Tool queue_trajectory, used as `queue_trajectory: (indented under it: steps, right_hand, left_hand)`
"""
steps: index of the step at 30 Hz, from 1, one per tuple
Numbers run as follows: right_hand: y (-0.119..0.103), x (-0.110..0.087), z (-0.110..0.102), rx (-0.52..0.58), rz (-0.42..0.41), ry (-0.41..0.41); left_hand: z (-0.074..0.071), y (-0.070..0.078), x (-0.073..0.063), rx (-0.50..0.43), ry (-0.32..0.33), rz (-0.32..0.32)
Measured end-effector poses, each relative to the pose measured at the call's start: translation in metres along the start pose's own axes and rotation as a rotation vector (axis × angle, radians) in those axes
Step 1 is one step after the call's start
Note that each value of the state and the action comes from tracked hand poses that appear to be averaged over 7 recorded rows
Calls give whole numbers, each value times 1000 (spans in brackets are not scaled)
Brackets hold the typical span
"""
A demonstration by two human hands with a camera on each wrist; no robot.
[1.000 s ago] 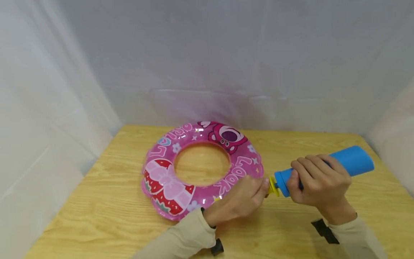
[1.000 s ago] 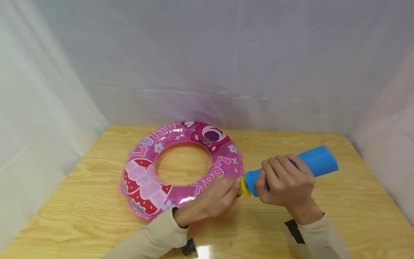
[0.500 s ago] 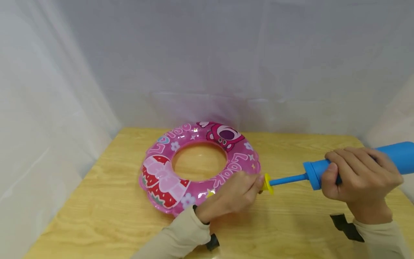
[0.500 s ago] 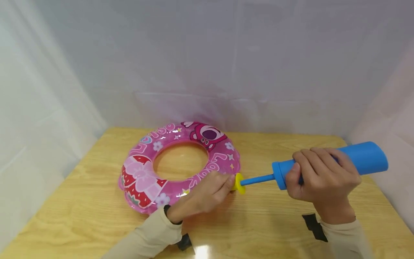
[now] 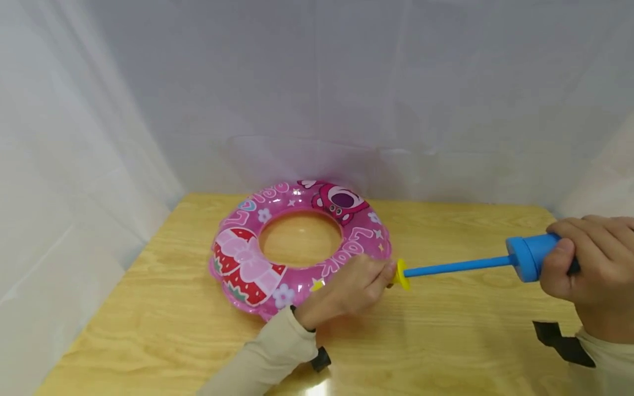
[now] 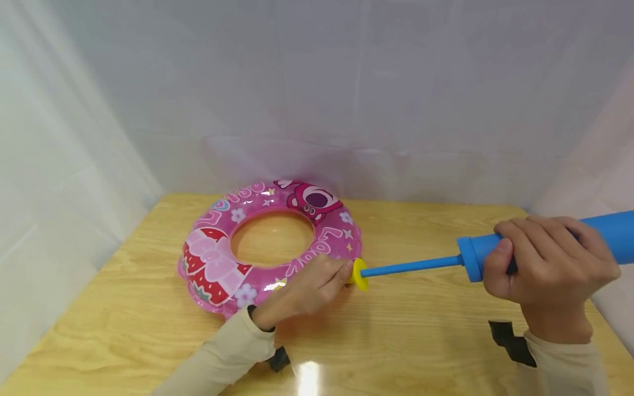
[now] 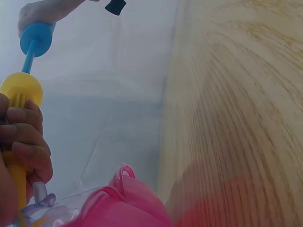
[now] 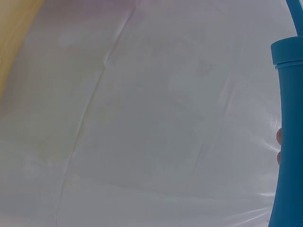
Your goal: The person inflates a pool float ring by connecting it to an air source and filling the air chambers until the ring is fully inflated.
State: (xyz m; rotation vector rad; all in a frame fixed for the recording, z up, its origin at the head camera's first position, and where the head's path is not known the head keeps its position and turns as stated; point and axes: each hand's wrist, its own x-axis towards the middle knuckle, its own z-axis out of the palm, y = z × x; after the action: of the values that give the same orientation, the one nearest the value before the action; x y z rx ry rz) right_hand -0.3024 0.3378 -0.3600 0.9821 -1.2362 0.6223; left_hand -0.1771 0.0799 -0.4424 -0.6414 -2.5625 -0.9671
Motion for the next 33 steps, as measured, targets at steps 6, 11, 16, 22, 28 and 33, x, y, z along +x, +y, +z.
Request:
queue_trajectory:
  steps: [6,11,16,22,28,33]
  right_hand:
    - [8,-1,-3,-9,31,-50]
    - [7,-8,3,-54,57,-11]
    - [3,-19,15,-81,87,71]
    - [-14,-17,31,-56,97,117]
    - [-34,-9,38,-76,125,122]
    - [-49,-9,42,-78,143,125]
  left_hand:
    - [-1,0,3,-11,-14,-18]
    - [0,-2,4,-51,-23,-58]
    - [-2,-1,5,-69,-24,-84]
    - [-5,-1,5,-57,-28,-103]
    - [-7,1,5,-107,-47,-111]
    - [-6,4,5,-136,-47,-90]
